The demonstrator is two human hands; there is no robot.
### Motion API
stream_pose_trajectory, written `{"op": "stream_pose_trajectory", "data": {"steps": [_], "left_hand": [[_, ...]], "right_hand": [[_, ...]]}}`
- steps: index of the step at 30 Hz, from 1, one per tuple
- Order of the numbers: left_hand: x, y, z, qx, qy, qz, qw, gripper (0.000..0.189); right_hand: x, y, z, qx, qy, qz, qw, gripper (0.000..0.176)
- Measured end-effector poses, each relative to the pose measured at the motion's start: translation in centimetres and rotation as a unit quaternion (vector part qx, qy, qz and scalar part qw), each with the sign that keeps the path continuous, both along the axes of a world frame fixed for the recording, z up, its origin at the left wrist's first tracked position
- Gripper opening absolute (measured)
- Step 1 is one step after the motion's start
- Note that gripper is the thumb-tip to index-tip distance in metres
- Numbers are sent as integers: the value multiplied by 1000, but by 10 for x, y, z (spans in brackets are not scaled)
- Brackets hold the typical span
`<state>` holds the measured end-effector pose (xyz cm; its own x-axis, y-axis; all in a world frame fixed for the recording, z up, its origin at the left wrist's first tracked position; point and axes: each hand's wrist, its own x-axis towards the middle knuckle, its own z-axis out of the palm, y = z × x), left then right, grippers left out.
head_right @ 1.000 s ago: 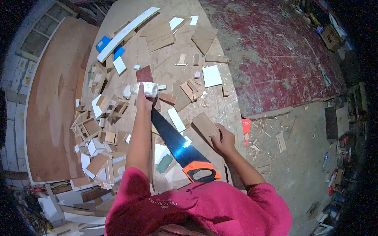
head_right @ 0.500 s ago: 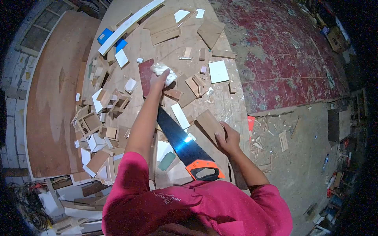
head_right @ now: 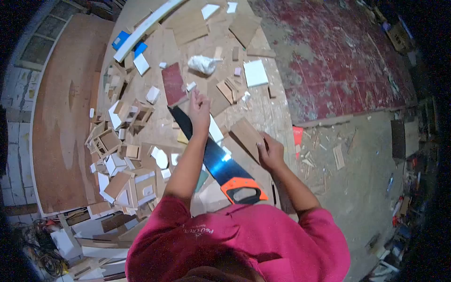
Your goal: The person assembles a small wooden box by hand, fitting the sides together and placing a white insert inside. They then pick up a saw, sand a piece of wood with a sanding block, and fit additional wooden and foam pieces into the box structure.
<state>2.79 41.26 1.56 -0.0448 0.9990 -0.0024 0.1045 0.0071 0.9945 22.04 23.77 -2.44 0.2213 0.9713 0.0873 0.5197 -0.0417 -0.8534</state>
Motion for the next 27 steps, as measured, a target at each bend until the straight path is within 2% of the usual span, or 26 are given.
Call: {"op": "stream_pose_trajectory", "data": {"steps": [4, 6, 7, 9, 10, 11, 12, 13, 15, 16, 17, 18, 19, 20, 21, 23, 24, 26, 27], "left_hand": [[5, -77, 4, -30, -65, -15, 997, 63], [1, -107, -1, -81, -91, -24, 992, 65], [-1, -117, 0, -125, -115, -33, 985, 67], [-6, -133, 2, -157, -161, -49, 973, 68], [-10, -139, 4, -187, -206, -72, 958, 70], [-14, -146, 5, -215, -252, -94, 939, 72], [-13, -155, 34, -272, -242, -68, 929, 60], [-20, -162, 25, -275, -297, -36, 914, 45], [-46, -170, 17, -202, -379, -92, 898, 40], [-55, -178, 36, -204, -379, -72, 900, 41], [-73, -187, 38, -218, -401, -35, 889, 42], [-92, -194, 40, -228, -423, 0, 877, 43], [-110, -203, 48, -203, -412, 33, 888, 44], [-127, -213, 55, -176, -401, 65, 897, 45], [-144, -223, 58, -172, -404, 71, 896, 45], [-170, -243, 61, -147, -493, 49, 856, 50], [-167, -249, 68, -144, -495, 53, 855, 50], [-154, -261, 90, -117, -460, 150, 867, 65], [-151, -268, 89, -116, -462, 154, 865, 65]], "right_hand": [[6, 3, -14, -24, -17, 8, 1000, 36], [4, 9, -17, -54, 113, 3, 992, 36], [1, 11, -22, -55, 113, 8, 992, 36], [-12, 10, -31, -47, 345, -4, 938, 34], [-22, 6, -1, -113, 406, 11, 907, 33], [-33, 4, 17, -117, 407, 18, 906, 33], [-44, -2, 31, -143, 390, 83, 906, 33], [-55, -10, 37, -171, 372, 147, 900, 34], [-69, -24, 31, -98, 245, 253, 931, 35], [-71, -31, 54, 2, 142, 250, 958, 33], [-68, -42, 66, -2, 140, 257, 956, 33], [-63, -56, 76, -10, 56, 281, 958, 31], [-60, -72, 81, -18, -27, 304, 952, 29], [-58, -92, 73, 11, -17, 346, 938, 30], [-55, -109, 83, 1, -56, 374, 926, 37], [-53, -132, 50, 64, -84, 397, 912, 45], [-54, -134, 44, 64, -86, 402, 909, 45], [-54, -131, 38, 79, -153, 405, 898, 49], [-53, -128, 41, 78, -155, 409, 896, 49]]}}
